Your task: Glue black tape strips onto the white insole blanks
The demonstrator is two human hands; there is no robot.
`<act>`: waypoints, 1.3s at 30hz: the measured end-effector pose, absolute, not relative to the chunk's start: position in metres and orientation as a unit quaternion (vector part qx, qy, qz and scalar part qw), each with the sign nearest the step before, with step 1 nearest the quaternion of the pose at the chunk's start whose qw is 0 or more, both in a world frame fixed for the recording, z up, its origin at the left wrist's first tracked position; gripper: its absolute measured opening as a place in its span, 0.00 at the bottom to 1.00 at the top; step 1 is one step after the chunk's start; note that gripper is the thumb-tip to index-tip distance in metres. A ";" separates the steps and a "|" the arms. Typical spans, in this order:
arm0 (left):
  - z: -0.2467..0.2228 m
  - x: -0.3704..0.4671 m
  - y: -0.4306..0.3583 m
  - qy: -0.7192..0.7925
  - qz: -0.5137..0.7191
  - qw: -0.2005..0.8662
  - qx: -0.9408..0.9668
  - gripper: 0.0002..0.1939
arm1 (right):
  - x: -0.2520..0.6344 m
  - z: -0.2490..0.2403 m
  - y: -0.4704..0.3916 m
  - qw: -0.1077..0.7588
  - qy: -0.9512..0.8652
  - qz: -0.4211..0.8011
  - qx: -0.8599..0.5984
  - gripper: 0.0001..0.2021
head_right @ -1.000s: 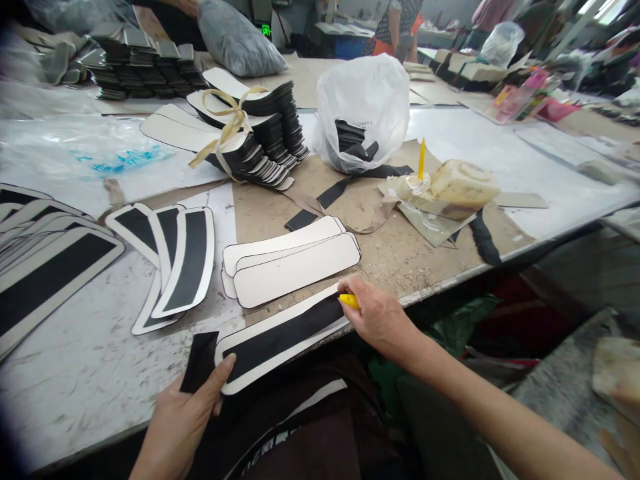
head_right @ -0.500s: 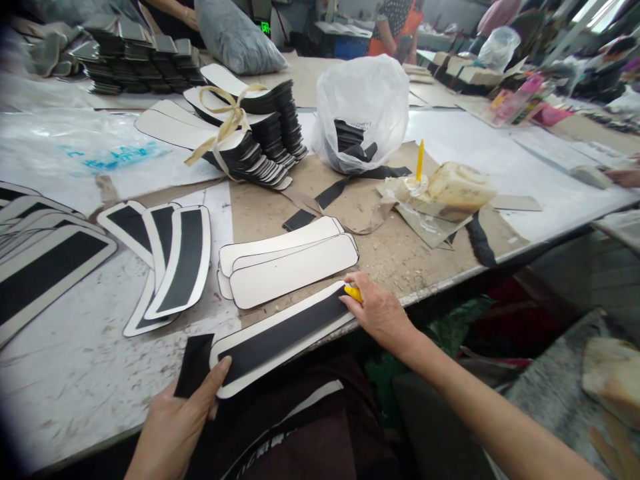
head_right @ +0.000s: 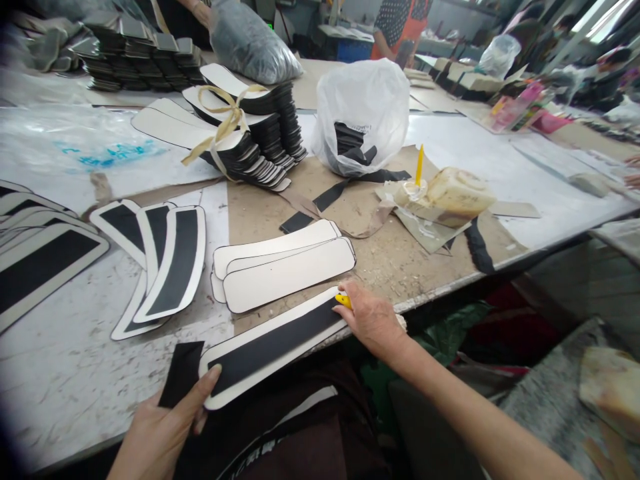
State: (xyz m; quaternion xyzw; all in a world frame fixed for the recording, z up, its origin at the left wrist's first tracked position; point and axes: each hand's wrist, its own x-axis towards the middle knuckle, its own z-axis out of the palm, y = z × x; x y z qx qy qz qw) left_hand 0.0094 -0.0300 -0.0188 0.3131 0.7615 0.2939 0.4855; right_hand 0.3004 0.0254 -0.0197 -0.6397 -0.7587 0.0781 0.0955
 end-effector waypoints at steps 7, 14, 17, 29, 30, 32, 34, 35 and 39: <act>-0.023 0.009 -0.032 0.759 0.293 0.490 0.313 0.26 | 0.301 -0.014 0.033 0.067 -0.744 0.115 -0.655 0.12; -0.024 0.009 -0.031 0.761 0.303 0.484 0.308 0.26 | 0.303 -0.015 0.033 0.091 -0.734 0.125 -0.662 0.12; -0.021 0.010 -0.031 0.761 0.304 0.487 0.303 0.25 | 0.304 -0.017 0.031 0.103 -0.735 0.117 -0.660 0.11; -0.028 0.009 -0.035 0.750 0.328 0.493 0.295 0.25 | 0.304 -0.017 0.029 0.074 -0.756 0.043 -0.649 0.13; -0.027 0.008 -0.035 0.749 0.329 0.494 0.295 0.26 | 0.307 -0.014 0.031 0.081 -0.752 0.047 -0.653 0.13; -0.026 0.008 -0.035 0.746 0.331 0.496 0.294 0.26 | 0.312 -0.009 0.033 0.101 -0.743 0.058 -0.659 0.12; -0.026 0.007 -0.035 0.741 0.338 0.500 0.293 0.26 | 0.318 -0.003 0.035 0.117 -0.738 0.074 -0.660 0.11; -0.026 0.007 -0.036 0.738 0.345 0.502 0.291 0.26 | 0.320 -0.001 0.036 0.119 -0.736 0.088 -0.661 0.11; -0.028 0.005 -0.037 0.723 0.368 0.504 0.296 0.27 | 0.321 0.007 0.038 0.100 -0.709 0.214 -0.664 0.16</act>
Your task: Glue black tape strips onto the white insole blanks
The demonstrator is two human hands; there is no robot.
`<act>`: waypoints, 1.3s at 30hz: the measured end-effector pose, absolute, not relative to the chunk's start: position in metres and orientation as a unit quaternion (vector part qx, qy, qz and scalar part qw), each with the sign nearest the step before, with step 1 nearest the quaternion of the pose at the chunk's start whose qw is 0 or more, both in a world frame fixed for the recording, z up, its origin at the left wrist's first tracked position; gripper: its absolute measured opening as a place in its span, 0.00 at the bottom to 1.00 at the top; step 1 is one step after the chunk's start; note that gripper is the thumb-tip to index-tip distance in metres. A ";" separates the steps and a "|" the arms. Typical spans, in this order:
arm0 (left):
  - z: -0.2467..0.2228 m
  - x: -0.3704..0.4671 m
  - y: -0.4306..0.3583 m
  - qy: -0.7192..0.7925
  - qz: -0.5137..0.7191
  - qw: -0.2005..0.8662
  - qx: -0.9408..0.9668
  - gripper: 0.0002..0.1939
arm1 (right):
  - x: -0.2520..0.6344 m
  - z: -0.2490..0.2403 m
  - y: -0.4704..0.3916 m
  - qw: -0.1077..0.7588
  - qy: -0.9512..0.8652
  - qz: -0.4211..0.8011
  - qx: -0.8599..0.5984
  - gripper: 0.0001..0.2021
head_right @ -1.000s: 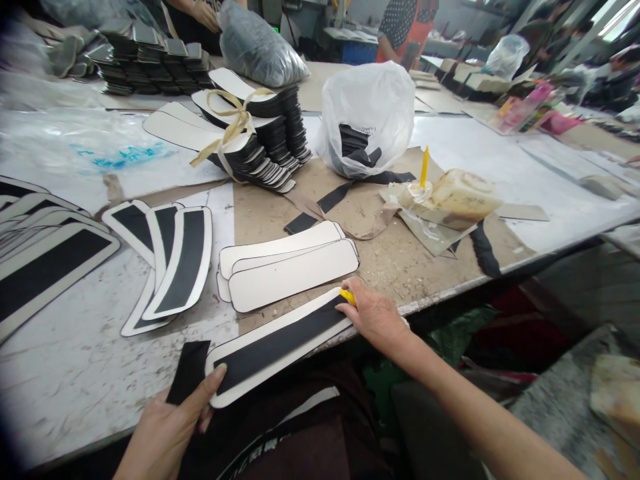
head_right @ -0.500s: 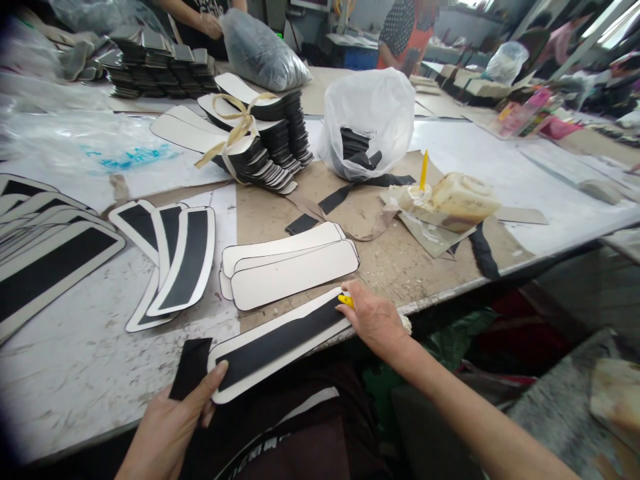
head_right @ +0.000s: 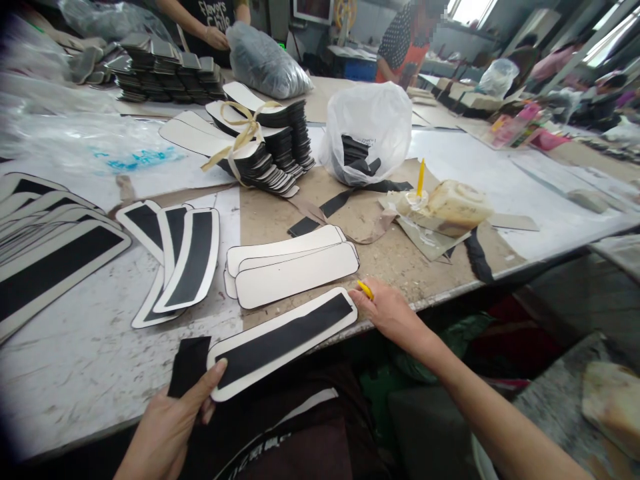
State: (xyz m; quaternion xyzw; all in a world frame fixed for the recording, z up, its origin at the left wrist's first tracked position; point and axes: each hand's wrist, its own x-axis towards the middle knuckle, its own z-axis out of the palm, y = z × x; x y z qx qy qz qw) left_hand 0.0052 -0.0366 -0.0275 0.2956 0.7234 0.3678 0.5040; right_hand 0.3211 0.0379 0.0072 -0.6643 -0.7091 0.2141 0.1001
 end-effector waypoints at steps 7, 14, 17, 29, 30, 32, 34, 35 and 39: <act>-0.021 0.004 -0.039 0.680 0.411 0.547 0.264 0.23 | 0.309 0.013 0.034 0.145 -0.609 0.425 -0.654 0.17; -0.012 0.001 -0.040 0.595 0.471 0.637 0.134 0.22 | 0.294 0.020 0.021 0.339 -0.329 0.659 -0.586 0.20; -0.010 0.001 -0.040 0.565 0.493 0.655 0.095 0.22 | 0.290 0.023 0.019 0.376 -0.279 0.686 -0.557 0.18; -0.014 0.004 -0.042 0.589 0.494 0.615 0.175 0.23 | 0.286 0.014 0.017 0.372 -0.347 0.620 -0.597 0.23; -0.015 0.004 -0.042 0.585 0.494 0.621 0.165 0.23 | 0.286 0.013 0.017 0.372 -0.343 0.619 -0.601 0.23; -0.016 0.005 -0.042 0.565 0.504 0.637 0.143 0.23 | 0.286 0.012 0.016 0.370 -0.336 0.613 -0.611 0.23; -0.017 0.005 -0.043 0.533 0.521 0.654 0.130 0.23 | 0.287 0.010 0.015 0.370 -0.331 0.601 -0.627 0.23; -0.018 0.005 -0.043 0.522 0.528 0.657 0.129 0.24 | 0.287 0.009 0.015 0.368 -0.331 0.595 -0.634 0.23; -0.021 0.004 -0.043 0.553 0.523 0.630 0.157 0.22 | 0.286 0.005 0.017 0.357 -0.332 0.584 -0.649 0.24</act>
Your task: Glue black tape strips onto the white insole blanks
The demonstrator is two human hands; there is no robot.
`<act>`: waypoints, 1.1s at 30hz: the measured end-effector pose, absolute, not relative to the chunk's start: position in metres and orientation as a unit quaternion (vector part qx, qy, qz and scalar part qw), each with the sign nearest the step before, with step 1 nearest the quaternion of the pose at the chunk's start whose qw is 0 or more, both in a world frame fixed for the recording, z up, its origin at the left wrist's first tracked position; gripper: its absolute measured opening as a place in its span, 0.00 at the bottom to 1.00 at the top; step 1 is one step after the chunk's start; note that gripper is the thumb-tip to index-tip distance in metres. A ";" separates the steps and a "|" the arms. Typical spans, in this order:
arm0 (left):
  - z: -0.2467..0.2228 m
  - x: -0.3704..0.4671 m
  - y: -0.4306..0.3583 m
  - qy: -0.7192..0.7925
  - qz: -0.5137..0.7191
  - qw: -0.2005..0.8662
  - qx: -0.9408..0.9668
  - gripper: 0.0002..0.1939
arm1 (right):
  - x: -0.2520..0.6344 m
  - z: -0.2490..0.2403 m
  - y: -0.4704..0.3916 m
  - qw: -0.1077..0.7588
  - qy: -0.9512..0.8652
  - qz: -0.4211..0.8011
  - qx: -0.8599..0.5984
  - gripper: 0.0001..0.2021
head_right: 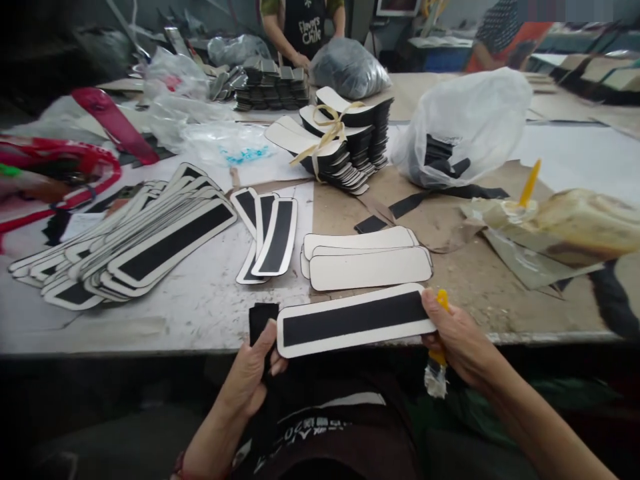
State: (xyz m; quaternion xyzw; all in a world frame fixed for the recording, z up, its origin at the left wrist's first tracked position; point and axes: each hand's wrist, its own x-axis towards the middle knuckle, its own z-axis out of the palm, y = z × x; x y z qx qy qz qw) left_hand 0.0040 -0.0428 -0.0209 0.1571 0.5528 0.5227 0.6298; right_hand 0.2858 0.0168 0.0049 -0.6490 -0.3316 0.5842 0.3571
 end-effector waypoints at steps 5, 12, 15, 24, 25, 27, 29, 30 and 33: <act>-0.015 -0.001 -0.042 0.584 0.509 0.609 0.171 0.19 | 0.280 0.006 0.019 0.348 -0.341 0.591 -0.643 0.24; -0.017 -0.012 -0.041 0.512 0.509 0.691 0.040 0.23 | 0.274 0.015 0.022 0.329 -0.288 0.690 -0.577 0.19; -0.020 -0.012 -0.042 0.461 0.509 0.725 -0.045 0.22 | 0.267 0.016 0.025 0.387 -0.231 0.699 -0.555 0.20; 0.022 -0.042 -0.017 0.534 0.564 0.626 0.067 0.23 | 0.249 0.035 0.061 0.398 -0.295 0.700 -0.515 0.20; 0.031 -0.048 -0.011 0.549 0.578 0.601 0.060 0.23 | 0.248 0.039 0.065 0.397 -0.319 0.697 -0.505 0.20; 0.042 -0.057 -0.002 0.560 0.621 0.548 0.026 0.23 | 0.248 0.049 0.073 0.406 -0.363 0.678 -0.495 0.19; 0.043 -0.058 0.002 0.568 0.624 0.536 0.008 0.21 | 0.249 0.056 0.080 0.435 -0.389 0.638 -0.503 0.19; 0.039 -0.054 0.003 0.585 0.612 0.532 0.017 0.20 | 0.251 0.058 0.083 0.454 -0.396 0.614 -0.510 0.20; 0.022 -0.032 0.001 0.661 0.518 0.531 0.113 0.19 | 0.253 0.058 0.090 0.500 -0.422 0.539 -0.530 0.24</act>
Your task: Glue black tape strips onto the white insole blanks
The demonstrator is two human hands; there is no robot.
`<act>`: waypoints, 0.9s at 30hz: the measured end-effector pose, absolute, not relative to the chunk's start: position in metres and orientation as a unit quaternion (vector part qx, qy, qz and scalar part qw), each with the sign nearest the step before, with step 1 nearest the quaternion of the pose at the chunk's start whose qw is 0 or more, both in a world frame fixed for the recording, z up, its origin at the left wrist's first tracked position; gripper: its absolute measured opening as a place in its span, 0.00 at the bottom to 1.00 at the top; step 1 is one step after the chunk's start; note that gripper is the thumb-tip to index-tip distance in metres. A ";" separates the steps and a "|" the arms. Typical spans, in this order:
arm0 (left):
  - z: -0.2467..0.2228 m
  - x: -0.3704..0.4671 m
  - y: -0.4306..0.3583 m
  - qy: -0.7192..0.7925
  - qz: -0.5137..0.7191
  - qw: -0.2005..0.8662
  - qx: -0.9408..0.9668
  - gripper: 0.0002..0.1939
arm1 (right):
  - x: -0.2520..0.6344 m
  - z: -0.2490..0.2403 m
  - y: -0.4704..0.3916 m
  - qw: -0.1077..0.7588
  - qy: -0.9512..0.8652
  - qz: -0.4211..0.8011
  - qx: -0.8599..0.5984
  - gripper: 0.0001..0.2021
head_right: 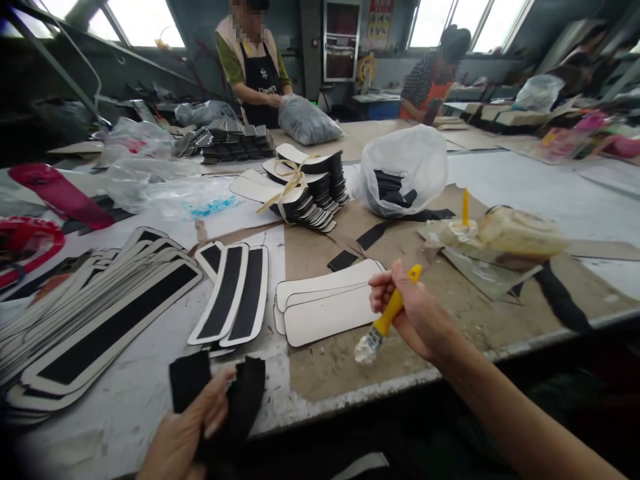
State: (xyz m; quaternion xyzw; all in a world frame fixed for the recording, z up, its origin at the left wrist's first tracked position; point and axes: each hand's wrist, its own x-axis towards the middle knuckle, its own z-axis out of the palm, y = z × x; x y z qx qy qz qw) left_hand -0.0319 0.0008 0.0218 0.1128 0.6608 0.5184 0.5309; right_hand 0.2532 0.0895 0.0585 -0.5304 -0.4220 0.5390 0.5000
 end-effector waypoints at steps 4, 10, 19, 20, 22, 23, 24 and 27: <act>0.008 -0.001 0.016 0.694 0.445 0.508 0.249 0.22 | 0.248 0.052 0.093 0.491 -0.450 0.484 -0.567 0.30; 0.001 0.010 0.056 0.700 0.424 0.417 0.396 0.16 | 0.223 0.032 0.092 0.555 -0.418 0.499 -0.518 0.25; -0.035 0.018 0.058 0.689 0.391 0.508 0.336 0.14 | 0.202 -0.002 0.092 0.524 -0.429 0.520 -0.521 0.19; -0.036 0.019 0.057 0.689 0.391 0.511 0.334 0.14 | 0.204 -0.001 0.092 0.515 -0.440 0.511 -0.529 0.18; -0.037 0.021 0.054 0.688 0.390 0.516 0.329 0.15 | 0.212 0.003 0.092 0.503 -0.468 0.473 -0.551 0.17; -0.037 0.021 0.052 0.686 0.390 0.520 0.327 0.16 | 0.218 0.005 0.091 0.502 -0.482 0.443 -0.565 0.16; -0.036 0.022 0.049 0.686 0.388 0.523 0.324 0.17 | 0.226 0.006 0.090 0.504 -0.495 0.406 -0.580 0.16; -0.030 0.027 0.037 0.693 0.388 0.526 0.305 0.19 | 0.252 0.007 0.084 0.503 -0.539 0.264 -0.622 0.14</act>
